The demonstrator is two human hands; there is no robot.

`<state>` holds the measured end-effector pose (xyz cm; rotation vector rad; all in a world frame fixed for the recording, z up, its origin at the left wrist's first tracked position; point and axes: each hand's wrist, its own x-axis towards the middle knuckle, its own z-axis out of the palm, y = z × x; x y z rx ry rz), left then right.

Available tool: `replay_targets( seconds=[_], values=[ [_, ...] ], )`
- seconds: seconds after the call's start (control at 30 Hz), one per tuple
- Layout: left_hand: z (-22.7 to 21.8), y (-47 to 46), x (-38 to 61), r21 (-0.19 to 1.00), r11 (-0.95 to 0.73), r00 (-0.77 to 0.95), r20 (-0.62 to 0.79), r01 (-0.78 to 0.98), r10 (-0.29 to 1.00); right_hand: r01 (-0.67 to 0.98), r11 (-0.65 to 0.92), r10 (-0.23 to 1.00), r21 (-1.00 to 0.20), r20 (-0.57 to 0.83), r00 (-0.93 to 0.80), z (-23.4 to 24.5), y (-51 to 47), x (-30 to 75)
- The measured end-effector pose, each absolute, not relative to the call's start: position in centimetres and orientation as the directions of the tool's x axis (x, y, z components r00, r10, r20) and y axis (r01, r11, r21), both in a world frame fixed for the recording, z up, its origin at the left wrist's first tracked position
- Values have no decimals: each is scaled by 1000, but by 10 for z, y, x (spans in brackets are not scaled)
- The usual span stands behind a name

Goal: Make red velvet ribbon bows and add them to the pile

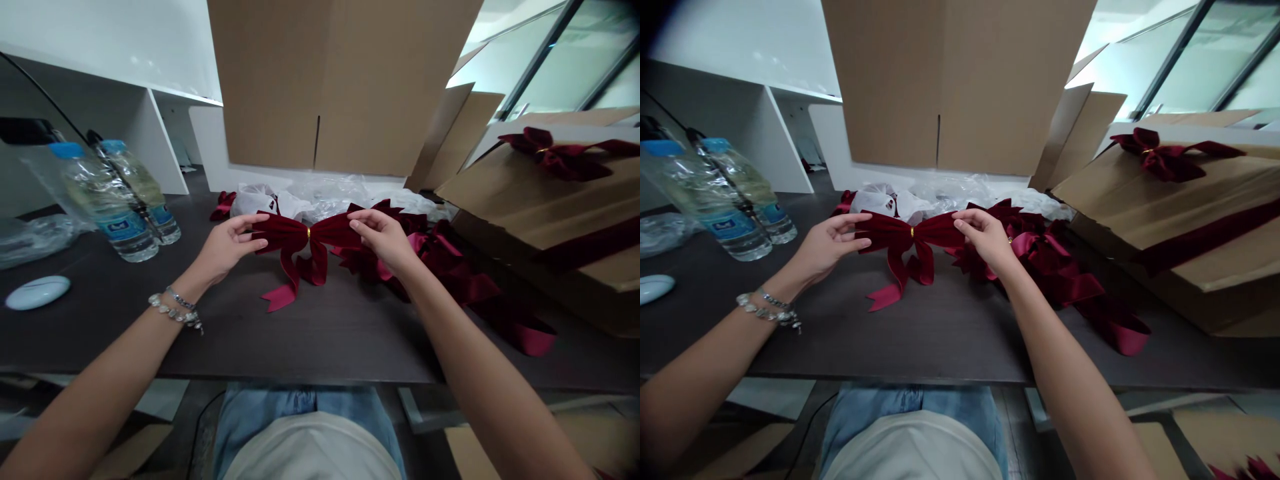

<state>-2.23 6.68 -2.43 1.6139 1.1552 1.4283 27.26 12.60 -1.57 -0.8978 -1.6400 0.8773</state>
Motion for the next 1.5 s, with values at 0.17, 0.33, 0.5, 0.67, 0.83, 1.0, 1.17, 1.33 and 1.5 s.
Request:
replay_targets(
  seconds=[0.17, 0.33, 0.5, 0.67, 0.83, 1.0, 1.17, 1.33, 1.5],
  values=[
    [-25, 67, -23, 908, -378, 2, 384, 184, 923, 115, 439, 889, -891, 412, -199, -17, 127, 272],
    [-26, 69, -25, 904, -390, -17, 399, 177, 917, 143, 501, 856, -854, 464, -230, -15, 125, 274],
    [-24, 68, -26, 890, -423, -28, 434, 169, 901, 126, 547, 804, -828, 477, -356, -13, 127, 282],
    [-23, 68, -25, 897, -416, -42, 426, 147, 904, 124, 559, 793, -820, 484, -370, -11, 127, 284],
    [-23, 68, -25, 892, -413, -49, 429, 185, 902, 163, 576, 793, -801, 500, -348, -10, 126, 283],
    [-23, 68, -25, 903, -413, -41, 420, 121, 907, 104, 555, 793, -825, 488, -364, -12, 128, 283],
    [-23, 68, -24, 906, -406, -41, 413, 120, 910, 90, 534, 806, -841, 474, -354, -14, 130, 283],
    [-24, 68, -25, 904, -401, -43, 411, 151, 910, 104, 502, 833, -859, 448, -325, -15, 132, 283],
    [-20, 64, -25, 901, -400, -64, 414, 166, 908, 98, 490, 842, -866, 441, -312, -14, 131, 284]
  ],
)
